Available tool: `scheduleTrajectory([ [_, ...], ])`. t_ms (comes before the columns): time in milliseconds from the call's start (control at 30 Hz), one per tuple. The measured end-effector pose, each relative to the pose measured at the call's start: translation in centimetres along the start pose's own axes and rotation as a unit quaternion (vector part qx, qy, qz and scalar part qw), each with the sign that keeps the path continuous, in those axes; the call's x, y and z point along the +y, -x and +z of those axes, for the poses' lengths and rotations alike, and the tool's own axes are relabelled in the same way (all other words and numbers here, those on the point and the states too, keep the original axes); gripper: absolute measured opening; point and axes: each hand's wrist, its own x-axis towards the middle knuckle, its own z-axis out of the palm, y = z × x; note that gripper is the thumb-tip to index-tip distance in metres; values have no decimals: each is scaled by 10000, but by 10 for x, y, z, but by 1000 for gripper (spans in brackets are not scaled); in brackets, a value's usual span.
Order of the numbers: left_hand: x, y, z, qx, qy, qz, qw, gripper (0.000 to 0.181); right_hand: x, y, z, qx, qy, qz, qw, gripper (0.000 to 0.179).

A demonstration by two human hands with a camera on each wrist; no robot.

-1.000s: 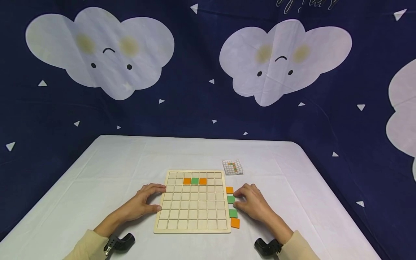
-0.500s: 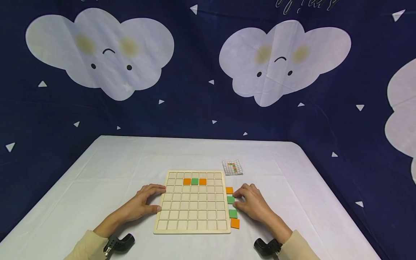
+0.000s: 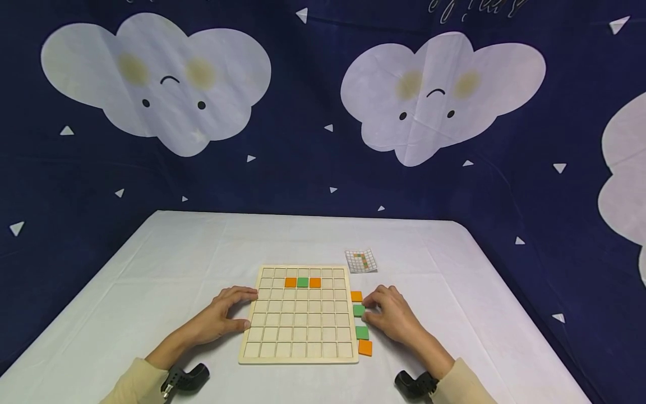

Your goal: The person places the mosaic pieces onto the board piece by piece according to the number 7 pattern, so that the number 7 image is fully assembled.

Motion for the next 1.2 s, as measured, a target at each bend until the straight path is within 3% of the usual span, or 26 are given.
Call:
scheduleTrajectory([
  [233, -1, -1, 1, 7, -27, -2, 10000, 53, -2, -3, -5, -124, -100, 229, 9996, 19],
  [533, 0, -1, 1, -19, -14, -99, 9999, 54, -7, -6, -6, 161, -166, -287, 9993, 18],
  [833, 1, -1, 0, -56, 12, -107, 9999, 54, -19, -13, -5, 79, -293, -195, 9993, 18],
  [1200, 0, -1, 1, -18, 12, -121, 9999, 54, -34, -25, 2, 197, -362, -475, 9980, 18],
])
